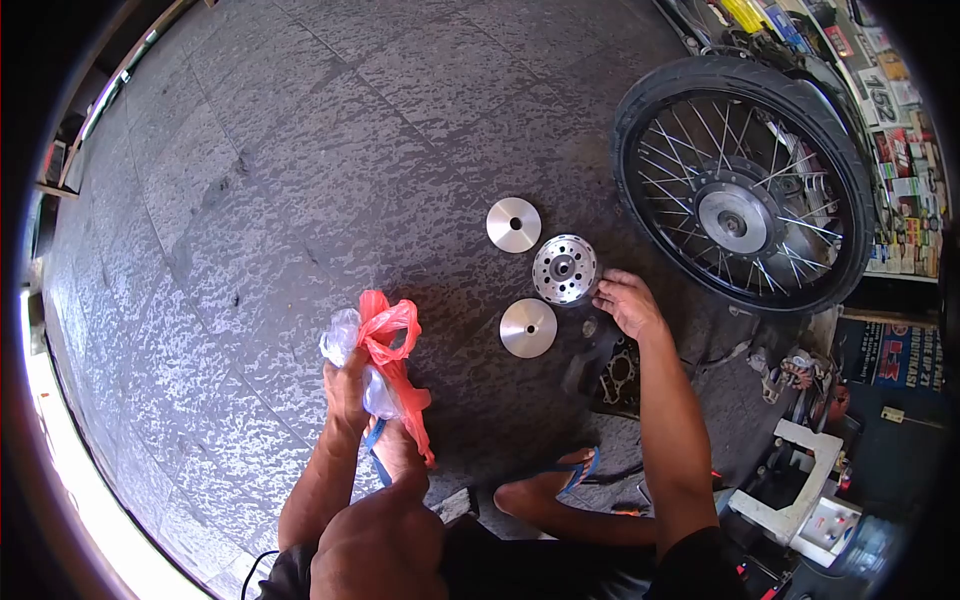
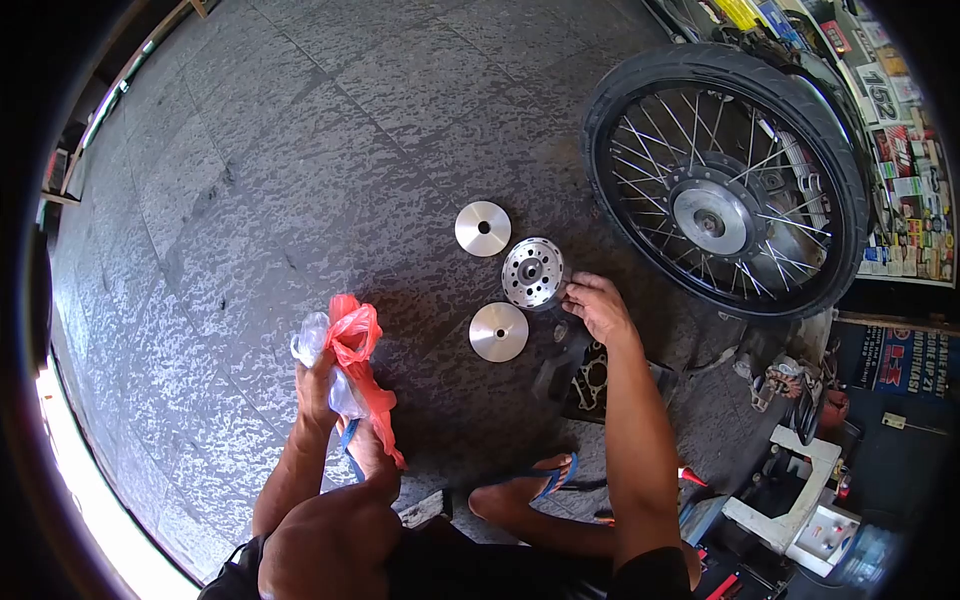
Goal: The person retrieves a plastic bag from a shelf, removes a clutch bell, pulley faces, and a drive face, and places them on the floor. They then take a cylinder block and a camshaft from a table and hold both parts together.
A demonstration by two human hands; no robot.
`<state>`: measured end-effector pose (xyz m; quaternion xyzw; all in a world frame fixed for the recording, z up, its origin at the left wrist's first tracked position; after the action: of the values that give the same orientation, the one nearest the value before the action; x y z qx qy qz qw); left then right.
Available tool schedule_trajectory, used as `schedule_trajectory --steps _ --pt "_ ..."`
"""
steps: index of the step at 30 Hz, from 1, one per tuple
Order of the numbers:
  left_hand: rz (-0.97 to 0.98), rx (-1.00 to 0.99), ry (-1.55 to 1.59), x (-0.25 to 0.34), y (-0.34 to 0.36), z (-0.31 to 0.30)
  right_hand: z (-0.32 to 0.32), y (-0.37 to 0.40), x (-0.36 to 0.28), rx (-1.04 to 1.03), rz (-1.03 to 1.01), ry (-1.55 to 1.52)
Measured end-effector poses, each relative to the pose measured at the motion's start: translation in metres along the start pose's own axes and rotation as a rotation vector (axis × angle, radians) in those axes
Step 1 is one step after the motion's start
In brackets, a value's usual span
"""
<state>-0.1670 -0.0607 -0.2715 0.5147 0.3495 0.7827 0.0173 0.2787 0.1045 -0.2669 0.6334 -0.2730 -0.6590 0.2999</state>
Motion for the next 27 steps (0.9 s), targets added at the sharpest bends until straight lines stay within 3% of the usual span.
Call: schedule_trajectory --steps 7,11,13,14,16,18,20,22,27 --pt "0.011 -0.037 -0.020 -0.006 -0.001 -0.004 0.026 0.004 -0.003 -0.110 -0.018 -0.066" --pt "-0.001 -0.001 0.048 -0.003 0.002 0.001 0.044 0.006 -0.014 -0.069 -0.048 -0.058" --pt "0.047 -0.039 -0.099 0.001 0.002 -0.004 0.047 0.001 -0.025 0.062 -0.201 0.454" --pt "0.044 -0.035 -0.102 -0.002 0.003 -0.007 0.052 0.001 -0.027 0.058 -0.196 0.453" --pt "0.167 -0.076 -0.188 -0.004 0.001 -0.007 0.062 0.004 -0.035 0.325 -0.428 1.018" --pt "0.141 -0.074 -0.189 -0.004 0.003 -0.005 0.085 0.014 -0.035 0.380 -0.506 1.268" --pt "0.120 -0.069 -0.187 -0.008 0.002 -0.005 0.097 0.014 -0.021 0.374 -0.616 1.398" --pt "0.225 -0.120 -0.167 -0.017 0.002 -0.008 0.105 0.009 -0.002 0.328 -0.585 1.522" --pt "0.250 -0.124 -0.147 -0.019 0.005 -0.010 0.109 0.004 0.032 0.424 -0.675 1.501"
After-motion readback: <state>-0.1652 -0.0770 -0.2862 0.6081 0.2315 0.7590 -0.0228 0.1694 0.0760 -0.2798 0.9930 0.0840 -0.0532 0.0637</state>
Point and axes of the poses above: each hand's wrist, its own y-axis away from the middle knuckle, its own z-axis out of the palm, x = y × z, the point moved 3 cm from there along -y, towards the middle knuckle, and after that the axes turned 5 degrees about z, right-handed, at the moved point
